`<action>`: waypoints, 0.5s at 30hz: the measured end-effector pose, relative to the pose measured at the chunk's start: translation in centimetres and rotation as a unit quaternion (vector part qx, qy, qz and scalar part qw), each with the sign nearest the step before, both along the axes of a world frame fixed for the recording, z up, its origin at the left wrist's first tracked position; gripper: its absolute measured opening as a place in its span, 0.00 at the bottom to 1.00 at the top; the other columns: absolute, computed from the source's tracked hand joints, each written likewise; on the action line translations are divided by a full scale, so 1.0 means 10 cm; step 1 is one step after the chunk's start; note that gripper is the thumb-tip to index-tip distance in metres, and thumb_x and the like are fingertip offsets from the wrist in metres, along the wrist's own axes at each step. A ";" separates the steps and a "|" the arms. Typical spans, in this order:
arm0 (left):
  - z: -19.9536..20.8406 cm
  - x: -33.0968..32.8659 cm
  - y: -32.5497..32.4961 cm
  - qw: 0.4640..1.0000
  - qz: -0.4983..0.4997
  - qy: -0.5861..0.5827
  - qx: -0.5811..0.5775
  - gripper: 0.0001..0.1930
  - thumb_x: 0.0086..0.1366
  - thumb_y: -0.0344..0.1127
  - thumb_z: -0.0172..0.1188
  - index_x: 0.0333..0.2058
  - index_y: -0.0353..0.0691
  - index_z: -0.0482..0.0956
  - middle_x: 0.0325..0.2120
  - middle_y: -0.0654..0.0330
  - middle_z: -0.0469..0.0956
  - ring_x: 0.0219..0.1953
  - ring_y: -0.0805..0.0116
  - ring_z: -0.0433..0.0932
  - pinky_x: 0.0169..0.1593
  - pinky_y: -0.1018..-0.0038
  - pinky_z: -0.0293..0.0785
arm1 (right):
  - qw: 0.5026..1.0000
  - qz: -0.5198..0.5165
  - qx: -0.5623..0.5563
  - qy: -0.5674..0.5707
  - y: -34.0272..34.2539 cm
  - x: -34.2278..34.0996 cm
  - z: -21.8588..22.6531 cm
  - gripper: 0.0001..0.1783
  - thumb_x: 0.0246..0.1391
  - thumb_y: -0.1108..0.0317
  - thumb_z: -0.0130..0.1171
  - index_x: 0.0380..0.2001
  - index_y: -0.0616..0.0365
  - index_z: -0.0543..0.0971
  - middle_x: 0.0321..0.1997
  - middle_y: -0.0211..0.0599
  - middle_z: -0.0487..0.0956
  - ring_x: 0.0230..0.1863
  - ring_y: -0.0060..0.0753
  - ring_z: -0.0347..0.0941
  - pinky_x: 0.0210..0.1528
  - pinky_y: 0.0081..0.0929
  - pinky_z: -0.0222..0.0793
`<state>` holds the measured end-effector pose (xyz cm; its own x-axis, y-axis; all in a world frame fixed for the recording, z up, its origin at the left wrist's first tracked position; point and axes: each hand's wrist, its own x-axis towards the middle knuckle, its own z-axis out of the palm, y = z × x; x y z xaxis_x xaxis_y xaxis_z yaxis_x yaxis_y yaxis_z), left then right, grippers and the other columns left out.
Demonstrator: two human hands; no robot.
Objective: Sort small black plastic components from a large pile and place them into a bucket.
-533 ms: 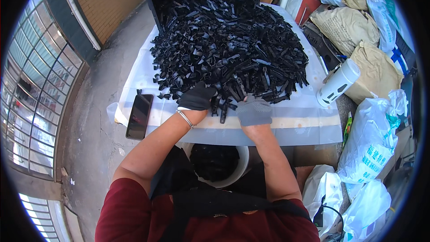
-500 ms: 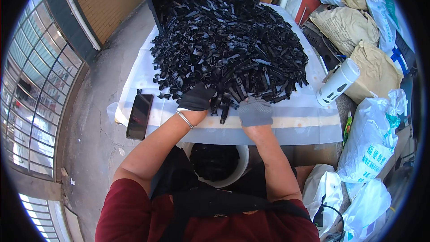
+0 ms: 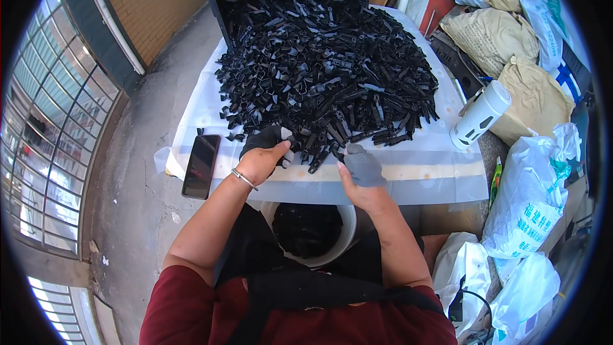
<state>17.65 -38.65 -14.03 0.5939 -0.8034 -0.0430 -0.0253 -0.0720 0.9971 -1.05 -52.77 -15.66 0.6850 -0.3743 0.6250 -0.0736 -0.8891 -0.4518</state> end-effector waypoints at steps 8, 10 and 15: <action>-0.10 -0.60 0.18 0.936 -0.086 0.323 -0.113 0.10 0.60 0.28 0.53 0.41 0.36 0.72 0.34 0.62 0.75 0.37 0.74 0.73 0.41 0.80 0.71 | 0.968 0.128 0.214 0.011 0.41 0.09 0.06 0.10 0.51 0.68 0.54 0.35 0.63 0.73 0.29 0.39 0.75 0.32 0.35 0.71 0.35 0.29 0.65; -0.10 -0.72 0.22 0.920 -0.082 0.364 -0.120 0.10 0.60 0.27 0.51 0.42 0.35 0.72 0.35 0.60 0.75 0.38 0.71 0.74 0.43 0.77 0.71 | 0.957 0.160 0.240 0.021 0.42 0.05 0.06 0.10 0.50 0.68 0.54 0.35 0.62 0.73 0.27 0.38 0.75 0.30 0.34 0.72 0.34 0.27 0.66; -0.24 -0.69 0.25 0.903 -0.062 0.409 -0.116 0.11 0.60 0.25 0.49 0.42 0.34 0.71 0.34 0.58 0.75 0.35 0.70 0.75 0.41 0.75 0.72 | 0.979 0.148 0.138 0.026 0.36 0.01 0.04 0.10 0.50 0.68 0.55 0.34 0.61 0.73 0.25 0.37 0.74 0.28 0.34 0.71 0.32 0.27 0.65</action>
